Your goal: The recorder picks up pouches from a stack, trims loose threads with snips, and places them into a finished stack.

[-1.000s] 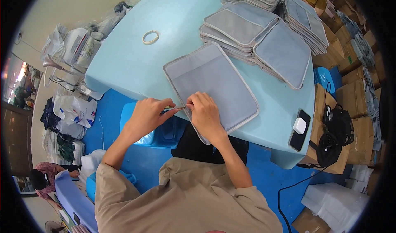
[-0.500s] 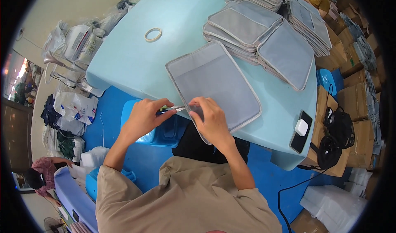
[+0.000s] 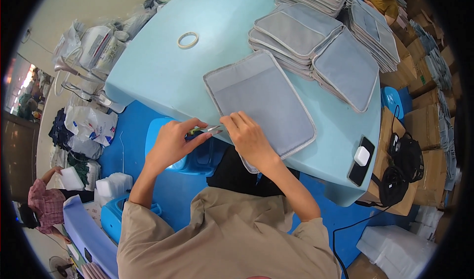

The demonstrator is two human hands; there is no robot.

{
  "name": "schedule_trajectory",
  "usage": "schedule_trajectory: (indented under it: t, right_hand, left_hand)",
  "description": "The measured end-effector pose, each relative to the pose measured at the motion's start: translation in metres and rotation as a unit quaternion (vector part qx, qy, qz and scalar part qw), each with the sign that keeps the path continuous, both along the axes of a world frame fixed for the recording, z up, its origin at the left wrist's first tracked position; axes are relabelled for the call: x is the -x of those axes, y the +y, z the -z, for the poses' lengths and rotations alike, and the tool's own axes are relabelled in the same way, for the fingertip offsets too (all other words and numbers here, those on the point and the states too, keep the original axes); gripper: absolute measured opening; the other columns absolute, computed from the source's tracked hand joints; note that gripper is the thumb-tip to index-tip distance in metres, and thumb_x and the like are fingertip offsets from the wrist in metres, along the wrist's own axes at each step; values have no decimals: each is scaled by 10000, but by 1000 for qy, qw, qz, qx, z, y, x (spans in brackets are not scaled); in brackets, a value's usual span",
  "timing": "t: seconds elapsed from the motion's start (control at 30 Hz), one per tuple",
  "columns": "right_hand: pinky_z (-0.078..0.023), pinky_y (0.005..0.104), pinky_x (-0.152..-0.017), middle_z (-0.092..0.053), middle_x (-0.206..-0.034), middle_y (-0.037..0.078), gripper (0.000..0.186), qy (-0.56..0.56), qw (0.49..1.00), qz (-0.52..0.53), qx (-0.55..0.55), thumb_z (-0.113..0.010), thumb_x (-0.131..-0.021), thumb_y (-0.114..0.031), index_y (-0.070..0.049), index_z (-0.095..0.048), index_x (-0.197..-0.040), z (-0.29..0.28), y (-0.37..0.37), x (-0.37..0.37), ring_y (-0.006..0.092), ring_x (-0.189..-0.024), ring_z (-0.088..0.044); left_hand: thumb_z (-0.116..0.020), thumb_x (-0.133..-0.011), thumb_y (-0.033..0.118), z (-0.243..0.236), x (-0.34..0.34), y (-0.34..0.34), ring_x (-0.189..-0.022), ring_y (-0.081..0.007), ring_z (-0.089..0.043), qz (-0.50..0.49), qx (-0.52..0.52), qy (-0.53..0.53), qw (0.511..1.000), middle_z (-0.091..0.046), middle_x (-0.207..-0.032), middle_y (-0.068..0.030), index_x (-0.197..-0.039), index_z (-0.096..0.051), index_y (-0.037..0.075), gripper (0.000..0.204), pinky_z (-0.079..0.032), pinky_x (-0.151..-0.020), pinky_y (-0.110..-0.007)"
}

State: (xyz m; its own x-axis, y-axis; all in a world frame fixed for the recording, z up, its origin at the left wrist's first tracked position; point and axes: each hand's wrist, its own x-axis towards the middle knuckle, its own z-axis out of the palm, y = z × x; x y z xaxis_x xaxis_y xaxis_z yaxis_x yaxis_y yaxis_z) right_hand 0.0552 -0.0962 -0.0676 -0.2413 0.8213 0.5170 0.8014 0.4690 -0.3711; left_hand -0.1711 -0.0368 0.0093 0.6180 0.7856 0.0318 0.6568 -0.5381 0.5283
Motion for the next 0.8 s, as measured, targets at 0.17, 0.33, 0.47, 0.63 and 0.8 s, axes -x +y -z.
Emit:
schedule_trajectory:
  t: [0.17, 0.33, 0.47, 0.63, 0.8]
  right_hand:
    - [-572, 467, -844, -650, -1069, 156, 312, 84, 996, 28, 27, -622, -915, 75, -24, -602, -1210, -4, -4, -9, 361, -1018, -665]
    - [-570, 466, -833, -670, -1013, 145, 278, 138, 987, 73, 42, -631, -943, 77, -28, -623, -1200, -11, -9, -17, 359, -1048, -680]
    - [-580, 452, -821, -720, -1047, 130, 309, 166, 984, 27, 59, -682, -930, 50, -27, -648, -1227, -15, -11, -15, 337, -1003, -705]
    - [-594, 434, -799, -756, -1020, 108, 304, 146, 989, 11, 24, -724, -923, 9, -44, -682, -1220, -7, -7, -13, 303, -958, -721]
    - [-594, 427, -740, -740, -915, 82, 197, 95, 995, -1, 36, -712, -932, -14, -42, -674, -1123, -3, -4, -14, 281, -957, -701]
  left_hand:
    - [-828, -963, 346, -7, -9, -2, -604, -296, -690, 14, 6, -5, 1000, -690, -678, -140, -1076, -800, 89, 282, -493, -556, -383]
    - [-799, -984, 371, -6, -17, -1, -587, -296, -671, 43, -8, 8, 999, -694, -683, -138, -1077, -793, 92, 295, -470, -540, -403]
    - [-774, -998, 403, 1, -16, 4, -580, -300, -663, 60, -26, 29, 997, -706, -690, -130, -1066, -788, 93, 317, -464, -534, -419]
    - [-776, -996, 412, -6, -13, 3, -585, -304, -667, 47, -16, 45, 998, -714, -696, -125, -1069, -790, 94, 327, -466, -536, -420]
    - [-775, -996, 423, -8, -15, 2, -591, -300, -672, 48, -16, 25, 998, -719, -703, -124, -1069, -790, 95, 336, -466, -540, -422]
